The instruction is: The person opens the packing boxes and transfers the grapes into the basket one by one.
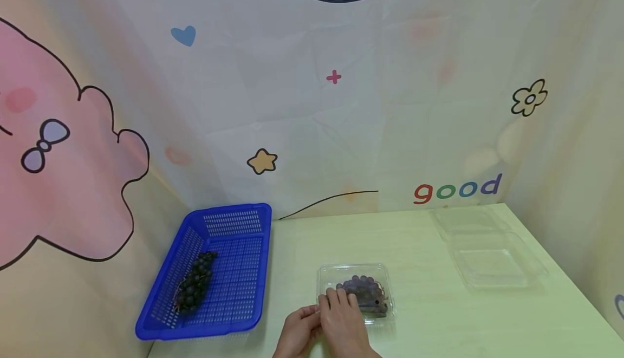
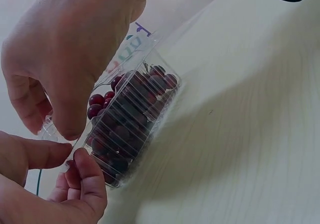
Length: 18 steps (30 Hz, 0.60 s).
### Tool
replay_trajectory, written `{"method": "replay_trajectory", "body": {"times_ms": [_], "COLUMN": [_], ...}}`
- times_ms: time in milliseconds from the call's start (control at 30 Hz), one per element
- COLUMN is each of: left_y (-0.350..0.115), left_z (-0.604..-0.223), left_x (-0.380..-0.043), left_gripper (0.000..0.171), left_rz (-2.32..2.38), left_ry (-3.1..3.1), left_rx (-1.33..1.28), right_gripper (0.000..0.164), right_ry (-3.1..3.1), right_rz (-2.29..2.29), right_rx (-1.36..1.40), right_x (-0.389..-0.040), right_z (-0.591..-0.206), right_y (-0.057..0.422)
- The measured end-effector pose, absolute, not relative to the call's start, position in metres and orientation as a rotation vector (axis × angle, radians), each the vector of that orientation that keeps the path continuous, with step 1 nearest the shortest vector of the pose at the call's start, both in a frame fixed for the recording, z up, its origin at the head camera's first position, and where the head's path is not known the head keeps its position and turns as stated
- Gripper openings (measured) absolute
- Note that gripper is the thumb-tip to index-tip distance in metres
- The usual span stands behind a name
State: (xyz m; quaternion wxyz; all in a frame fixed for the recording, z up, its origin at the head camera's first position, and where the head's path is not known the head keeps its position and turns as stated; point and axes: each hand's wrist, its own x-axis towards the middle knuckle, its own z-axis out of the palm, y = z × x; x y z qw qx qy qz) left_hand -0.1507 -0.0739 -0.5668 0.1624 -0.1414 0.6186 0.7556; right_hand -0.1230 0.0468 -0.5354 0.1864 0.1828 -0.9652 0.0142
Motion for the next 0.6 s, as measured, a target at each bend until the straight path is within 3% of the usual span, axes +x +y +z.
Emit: {"method": "replay_trajectory", "body": {"times_ms": [333, 600], "left_y": [-0.070, -0.071], "left_z": [-0.565, -0.558], "left_x": [-0.151, -0.153], "left_gripper": [0.015, 0.014], "left_rz": [2.106, 2.049], "left_ry": [1.814, 1.869], "left_rx": [-0.462, -0.465], "right_gripper": [0.031, 0.030], "right_ry": [-2.752, -2.740], "right_rz": [0.054, 0.088], "right_rx": [0.526, 0.484], "right_x": [-0.121, -0.120], "right_z": [-0.533, -0.536], "right_y": [0.057, 0.072]}}
